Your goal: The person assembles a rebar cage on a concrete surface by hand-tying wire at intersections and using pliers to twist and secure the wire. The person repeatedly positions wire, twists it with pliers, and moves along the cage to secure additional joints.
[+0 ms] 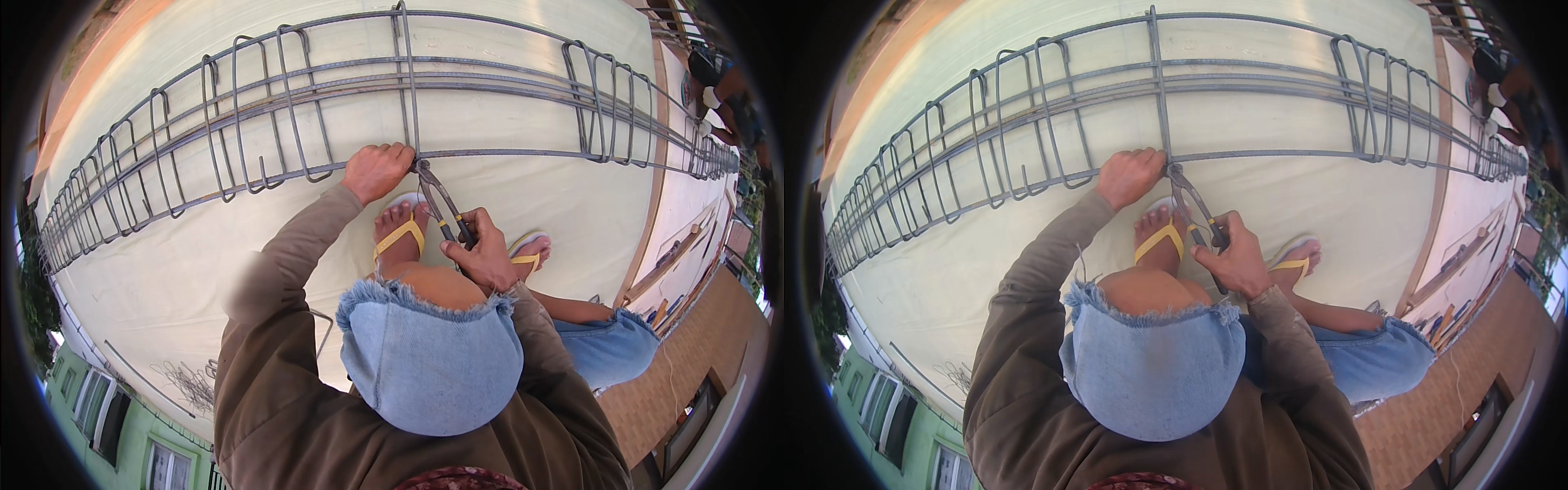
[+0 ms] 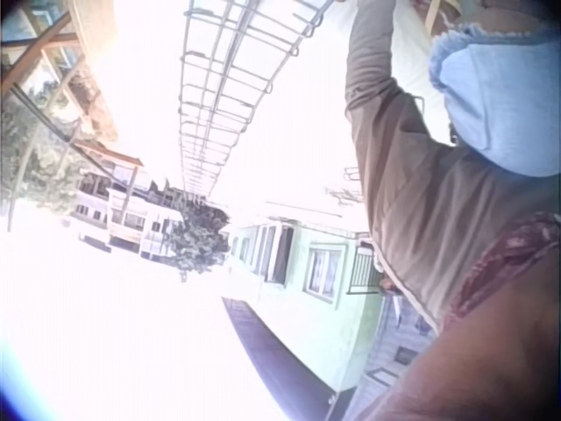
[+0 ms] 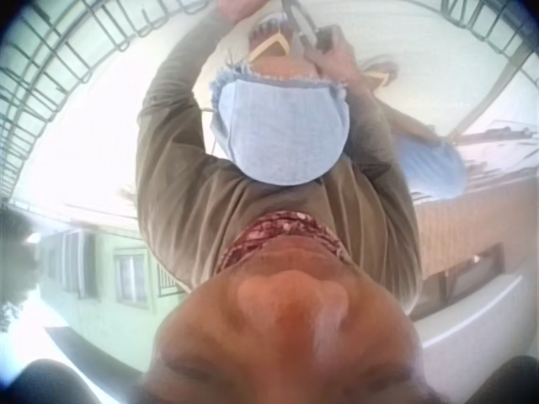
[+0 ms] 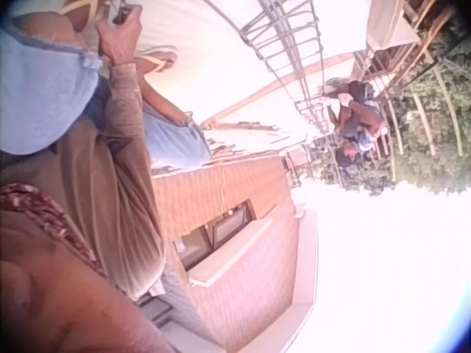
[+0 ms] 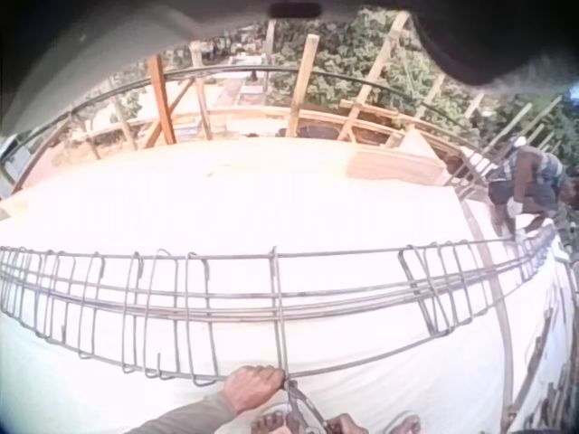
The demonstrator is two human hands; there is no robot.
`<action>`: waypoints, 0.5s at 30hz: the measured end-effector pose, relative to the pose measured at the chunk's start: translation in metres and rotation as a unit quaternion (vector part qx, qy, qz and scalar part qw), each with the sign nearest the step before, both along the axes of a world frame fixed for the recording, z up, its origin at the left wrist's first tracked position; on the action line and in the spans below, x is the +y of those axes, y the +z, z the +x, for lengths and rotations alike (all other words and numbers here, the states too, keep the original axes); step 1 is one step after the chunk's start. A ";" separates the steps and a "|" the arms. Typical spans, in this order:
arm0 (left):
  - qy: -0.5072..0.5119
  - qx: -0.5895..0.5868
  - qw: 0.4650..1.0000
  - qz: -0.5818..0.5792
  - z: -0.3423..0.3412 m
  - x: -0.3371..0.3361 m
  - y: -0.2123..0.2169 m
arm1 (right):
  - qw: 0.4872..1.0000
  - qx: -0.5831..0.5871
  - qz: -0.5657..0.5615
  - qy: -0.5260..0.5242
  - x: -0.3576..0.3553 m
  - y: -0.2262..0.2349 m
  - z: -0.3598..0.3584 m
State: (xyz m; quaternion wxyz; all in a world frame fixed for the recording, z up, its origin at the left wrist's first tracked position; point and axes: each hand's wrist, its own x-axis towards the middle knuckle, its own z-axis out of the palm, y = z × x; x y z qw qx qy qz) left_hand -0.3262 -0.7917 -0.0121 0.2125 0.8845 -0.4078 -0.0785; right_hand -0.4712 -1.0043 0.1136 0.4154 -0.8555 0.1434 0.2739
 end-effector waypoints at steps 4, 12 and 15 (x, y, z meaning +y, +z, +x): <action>0.008 -0.006 1.000 -0.009 -0.004 0.001 0.000 | 0.951 -0.033 -0.277 0.132 0.023 0.018 -0.004; 0.025 -0.050 0.992 -0.109 0.009 0.004 0.018 | 0.997 0.055 0.001 0.052 0.001 -0.003 0.007; 0.156 0.158 0.968 -0.116 -0.018 0.019 0.046 | 0.943 0.219 0.211 -0.134 -0.009 0.000 0.008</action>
